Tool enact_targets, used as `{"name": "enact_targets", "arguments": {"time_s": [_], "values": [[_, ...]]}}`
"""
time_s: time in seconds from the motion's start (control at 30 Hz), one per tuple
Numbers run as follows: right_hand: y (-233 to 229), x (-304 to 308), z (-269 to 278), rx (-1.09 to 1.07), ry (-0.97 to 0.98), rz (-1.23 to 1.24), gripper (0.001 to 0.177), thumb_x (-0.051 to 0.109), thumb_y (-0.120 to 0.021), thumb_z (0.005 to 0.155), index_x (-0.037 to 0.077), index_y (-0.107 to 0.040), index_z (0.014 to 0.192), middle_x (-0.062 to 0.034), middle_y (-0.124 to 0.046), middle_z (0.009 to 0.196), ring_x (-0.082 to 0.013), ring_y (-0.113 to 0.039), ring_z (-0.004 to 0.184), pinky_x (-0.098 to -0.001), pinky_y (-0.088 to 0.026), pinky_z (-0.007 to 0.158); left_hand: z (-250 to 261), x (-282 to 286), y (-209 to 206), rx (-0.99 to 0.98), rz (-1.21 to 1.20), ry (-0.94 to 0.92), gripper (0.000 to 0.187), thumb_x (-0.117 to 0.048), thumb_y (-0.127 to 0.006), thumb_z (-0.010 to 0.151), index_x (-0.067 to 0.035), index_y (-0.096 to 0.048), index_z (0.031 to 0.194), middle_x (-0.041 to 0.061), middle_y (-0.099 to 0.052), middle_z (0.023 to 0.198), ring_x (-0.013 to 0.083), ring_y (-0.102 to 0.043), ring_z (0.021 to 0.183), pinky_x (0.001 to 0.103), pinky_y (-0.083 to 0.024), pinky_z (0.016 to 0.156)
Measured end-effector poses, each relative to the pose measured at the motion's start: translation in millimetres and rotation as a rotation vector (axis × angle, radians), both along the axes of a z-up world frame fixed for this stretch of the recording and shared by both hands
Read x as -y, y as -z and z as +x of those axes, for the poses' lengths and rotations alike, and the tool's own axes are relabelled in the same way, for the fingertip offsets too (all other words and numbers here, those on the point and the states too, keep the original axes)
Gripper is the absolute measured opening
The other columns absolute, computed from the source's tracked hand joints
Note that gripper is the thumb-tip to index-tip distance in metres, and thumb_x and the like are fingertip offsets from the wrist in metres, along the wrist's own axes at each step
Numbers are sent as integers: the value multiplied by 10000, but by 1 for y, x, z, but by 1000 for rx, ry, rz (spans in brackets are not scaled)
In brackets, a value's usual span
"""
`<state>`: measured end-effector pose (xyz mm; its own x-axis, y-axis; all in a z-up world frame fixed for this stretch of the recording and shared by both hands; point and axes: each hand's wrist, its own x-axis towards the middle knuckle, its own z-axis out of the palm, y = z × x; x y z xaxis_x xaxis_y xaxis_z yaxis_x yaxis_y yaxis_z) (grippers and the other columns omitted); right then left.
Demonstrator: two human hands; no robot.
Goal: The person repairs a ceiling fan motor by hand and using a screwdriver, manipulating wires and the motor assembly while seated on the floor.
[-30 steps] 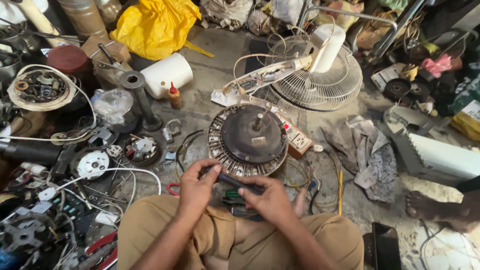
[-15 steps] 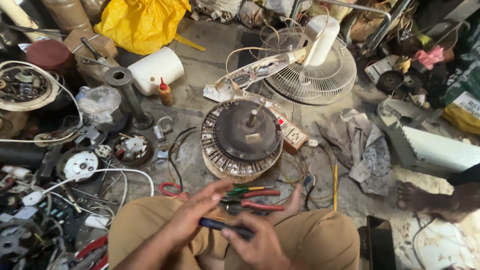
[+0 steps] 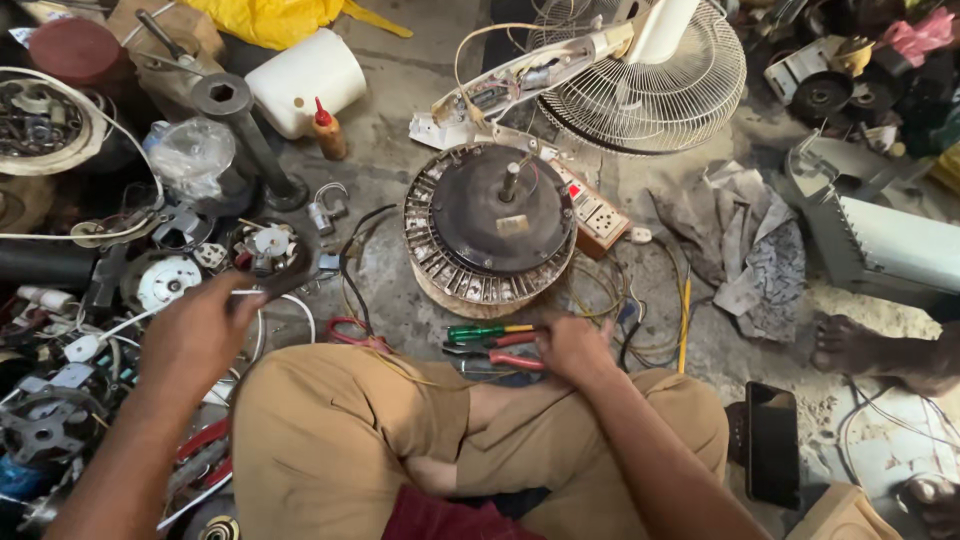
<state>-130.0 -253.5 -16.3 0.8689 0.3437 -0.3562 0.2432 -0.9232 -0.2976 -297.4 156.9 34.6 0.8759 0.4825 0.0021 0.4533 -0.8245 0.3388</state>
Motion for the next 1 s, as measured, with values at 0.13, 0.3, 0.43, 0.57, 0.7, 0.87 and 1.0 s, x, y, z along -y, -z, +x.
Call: {"name": "enact_targets", "arguments": {"time_s": [0.13,0.3,0.43,0.57,0.7,0.87,1.0], "values": [[46,-6,-2,-25,-167,-76,412,372,-668,898,273,-672,1298,-111,-700,1218,-317,-658,1157,-663,-343,1070,-52,-6,31,-135,226,-25,461,-328,-791,794,-166,-728,1221,156,-684,1241,395,-638,1144,501,-533,894],[83,-32,3,60,-344,-57,532,269,-731,814,205,-639,1334,-128,-681,1201,-355,-629,1133,-543,-511,860,-55,6,20,42,165,-83,457,-274,-797,832,-114,-713,1253,173,-623,1335,413,-577,1221,494,-494,1013],[94,-52,-1,282,-626,46,461,299,-745,795,127,-635,1209,-150,-675,1164,-370,-646,1101,-513,-503,923,0,40,-15,385,107,96,452,-218,-786,823,-49,-684,1230,184,-605,1340,407,-563,1229,491,-460,1046],[74,-42,-14,362,-631,134,289,122,-681,910,88,-621,1190,-132,-684,1143,-333,-668,1115,-468,-520,963,64,107,-28,594,-119,389,388,-139,-778,775,-34,-683,1136,162,-634,1223,380,-582,1149,465,-473,984],[-6,-10,-31,365,-297,260,456,225,-718,889,61,-565,1286,-169,-689,1131,-347,-664,1074,-590,-413,958,120,169,-21,526,-167,620,290,-107,-756,831,-115,-705,1116,63,-669,1033,298,-613,1009,464,-475,855],[-106,15,-6,687,60,881,687,8,-665,951,69,-368,1568,-143,-666,1135,-212,-696,1006,-380,-577,916,164,213,-9,611,-153,743,466,-203,-818,727,-96,-676,1158,118,-619,1175,333,-550,1099,512,-393,864],[-134,4,26,595,20,973,665,-37,-656,988,67,-358,1573,-119,-660,1189,-183,-706,1071,-323,-615,918,176,217,-3,497,-191,695,491,-181,-824,705,-158,-700,1179,65,-611,1134,312,-541,1119,530,-378,895]]}}
